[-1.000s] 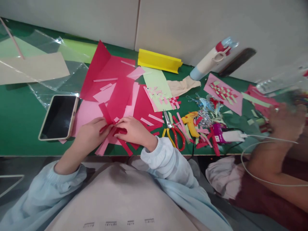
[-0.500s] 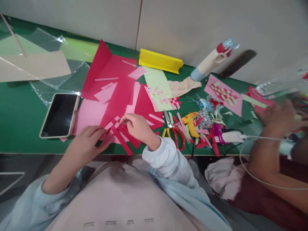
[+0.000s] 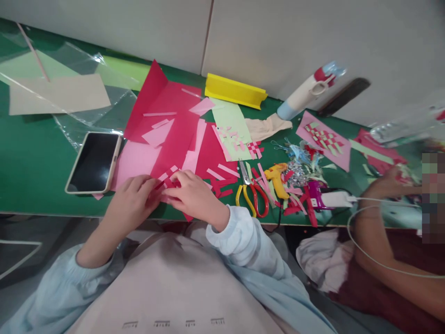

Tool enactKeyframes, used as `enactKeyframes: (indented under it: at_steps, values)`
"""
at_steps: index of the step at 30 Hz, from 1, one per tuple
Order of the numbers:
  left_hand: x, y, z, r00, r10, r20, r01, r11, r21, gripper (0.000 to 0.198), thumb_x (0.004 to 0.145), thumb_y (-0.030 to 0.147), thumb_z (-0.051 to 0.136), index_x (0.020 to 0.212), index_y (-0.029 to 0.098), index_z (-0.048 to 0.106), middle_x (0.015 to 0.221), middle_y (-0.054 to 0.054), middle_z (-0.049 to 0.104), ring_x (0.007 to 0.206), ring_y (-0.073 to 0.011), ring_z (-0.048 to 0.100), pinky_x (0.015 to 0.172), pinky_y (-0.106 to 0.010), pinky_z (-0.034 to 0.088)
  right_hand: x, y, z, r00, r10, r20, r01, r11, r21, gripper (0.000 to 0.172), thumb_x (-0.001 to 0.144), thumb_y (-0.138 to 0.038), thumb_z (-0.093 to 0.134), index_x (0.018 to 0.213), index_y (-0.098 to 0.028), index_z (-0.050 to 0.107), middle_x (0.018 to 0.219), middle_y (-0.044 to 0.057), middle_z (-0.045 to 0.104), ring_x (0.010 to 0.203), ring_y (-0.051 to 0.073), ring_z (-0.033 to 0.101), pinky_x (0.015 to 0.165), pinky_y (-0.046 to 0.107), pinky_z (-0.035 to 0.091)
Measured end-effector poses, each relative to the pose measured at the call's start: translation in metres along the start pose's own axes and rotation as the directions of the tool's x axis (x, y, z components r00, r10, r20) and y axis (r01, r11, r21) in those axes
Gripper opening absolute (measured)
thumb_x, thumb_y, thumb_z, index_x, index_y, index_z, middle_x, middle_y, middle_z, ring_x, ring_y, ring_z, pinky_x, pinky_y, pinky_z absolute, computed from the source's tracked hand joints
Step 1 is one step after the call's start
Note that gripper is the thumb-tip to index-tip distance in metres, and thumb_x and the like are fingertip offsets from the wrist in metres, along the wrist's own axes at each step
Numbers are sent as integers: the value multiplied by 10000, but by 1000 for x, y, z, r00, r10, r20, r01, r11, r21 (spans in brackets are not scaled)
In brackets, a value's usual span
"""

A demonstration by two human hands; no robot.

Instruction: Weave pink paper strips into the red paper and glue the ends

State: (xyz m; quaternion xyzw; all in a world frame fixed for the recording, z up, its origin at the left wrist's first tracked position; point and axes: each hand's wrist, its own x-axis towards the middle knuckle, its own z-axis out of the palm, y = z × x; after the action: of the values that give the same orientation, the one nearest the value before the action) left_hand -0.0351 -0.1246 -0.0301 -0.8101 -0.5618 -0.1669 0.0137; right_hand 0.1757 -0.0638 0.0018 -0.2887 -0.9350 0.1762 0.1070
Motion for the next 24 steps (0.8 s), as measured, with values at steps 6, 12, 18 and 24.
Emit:
enactKeyframes:
  at_steps: [6,12,18,24]
  values:
    - [1,-1,-3,997,21,72,-20,1000,-11,291,951,245,461,1149,165,658,1176,-172,638,1011,-315,626,839,-467,530,-3,4,2,998,60,24,-59,997,-42,274,988,-323,518,1093,-210,744,1132,130,561,1088,255,481,937,403,460]
    - [3,-1,-6,997,38,71,-35,998,-42,278,942,218,464,1099,184,691,1164,-160,664,1041,-319,629,867,-488,534,-5,8,3,996,89,25,-89,996,-18,281,994,-292,505,1135,-186,724,1112,129,571,1073,243,517,921,386,468]
    - [2,-1,-3,990,138,37,-136,990,-41,328,923,175,503,1206,190,668,1224,-181,652,1112,-333,616,907,-508,526,1,11,-1,985,165,-49,-161,984,70,293,996,-280,493,1161,-144,694,1122,126,607,1044,224,568,959,370,465]
    - [6,-1,-1,983,184,22,-184,982,41,309,932,208,522,1203,158,662,1233,-194,653,1120,-345,616,908,-514,523,8,18,6,953,289,-91,-290,957,-1,310,986,-249,485,1200,-91,644,1126,174,628,1080,279,575,979,439,458]
